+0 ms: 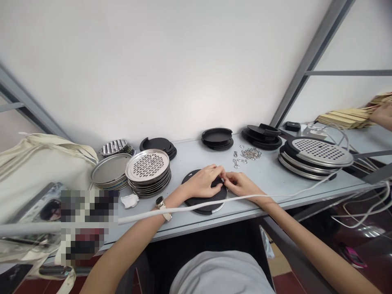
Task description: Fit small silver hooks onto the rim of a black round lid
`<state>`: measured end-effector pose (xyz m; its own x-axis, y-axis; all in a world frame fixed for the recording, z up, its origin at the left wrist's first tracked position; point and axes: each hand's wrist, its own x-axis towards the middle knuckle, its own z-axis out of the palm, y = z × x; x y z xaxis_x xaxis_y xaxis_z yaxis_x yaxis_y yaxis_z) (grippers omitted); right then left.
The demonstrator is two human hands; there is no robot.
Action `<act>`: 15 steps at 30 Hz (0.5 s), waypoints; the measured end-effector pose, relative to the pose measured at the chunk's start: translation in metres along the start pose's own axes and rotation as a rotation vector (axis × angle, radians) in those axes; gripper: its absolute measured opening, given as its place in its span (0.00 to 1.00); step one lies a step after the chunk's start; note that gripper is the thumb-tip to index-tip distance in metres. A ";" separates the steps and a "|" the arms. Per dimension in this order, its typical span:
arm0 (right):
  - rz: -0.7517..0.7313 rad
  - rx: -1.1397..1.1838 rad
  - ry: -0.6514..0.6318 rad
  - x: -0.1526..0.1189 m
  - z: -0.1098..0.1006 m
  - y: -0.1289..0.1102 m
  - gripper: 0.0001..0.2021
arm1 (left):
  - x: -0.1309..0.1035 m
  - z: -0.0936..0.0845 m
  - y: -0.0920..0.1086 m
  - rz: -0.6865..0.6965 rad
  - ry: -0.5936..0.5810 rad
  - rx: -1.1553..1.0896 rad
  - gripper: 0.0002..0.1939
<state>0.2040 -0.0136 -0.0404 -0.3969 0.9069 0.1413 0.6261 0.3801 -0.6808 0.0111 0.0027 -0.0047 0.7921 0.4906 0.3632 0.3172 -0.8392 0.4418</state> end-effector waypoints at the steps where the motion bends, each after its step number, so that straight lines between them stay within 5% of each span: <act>1: -0.001 0.014 -0.003 0.000 0.000 0.000 0.12 | 0.000 0.000 0.000 0.003 0.003 -0.006 0.11; 15: 0.023 0.092 -0.018 0.000 0.000 0.001 0.12 | 0.000 0.000 0.001 -0.033 -0.025 -0.002 0.10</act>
<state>0.2049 -0.0134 -0.0408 -0.3955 0.9116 0.1121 0.5715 0.3398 -0.7469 0.0115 0.0020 -0.0044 0.7940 0.5123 0.3273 0.3426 -0.8218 0.4552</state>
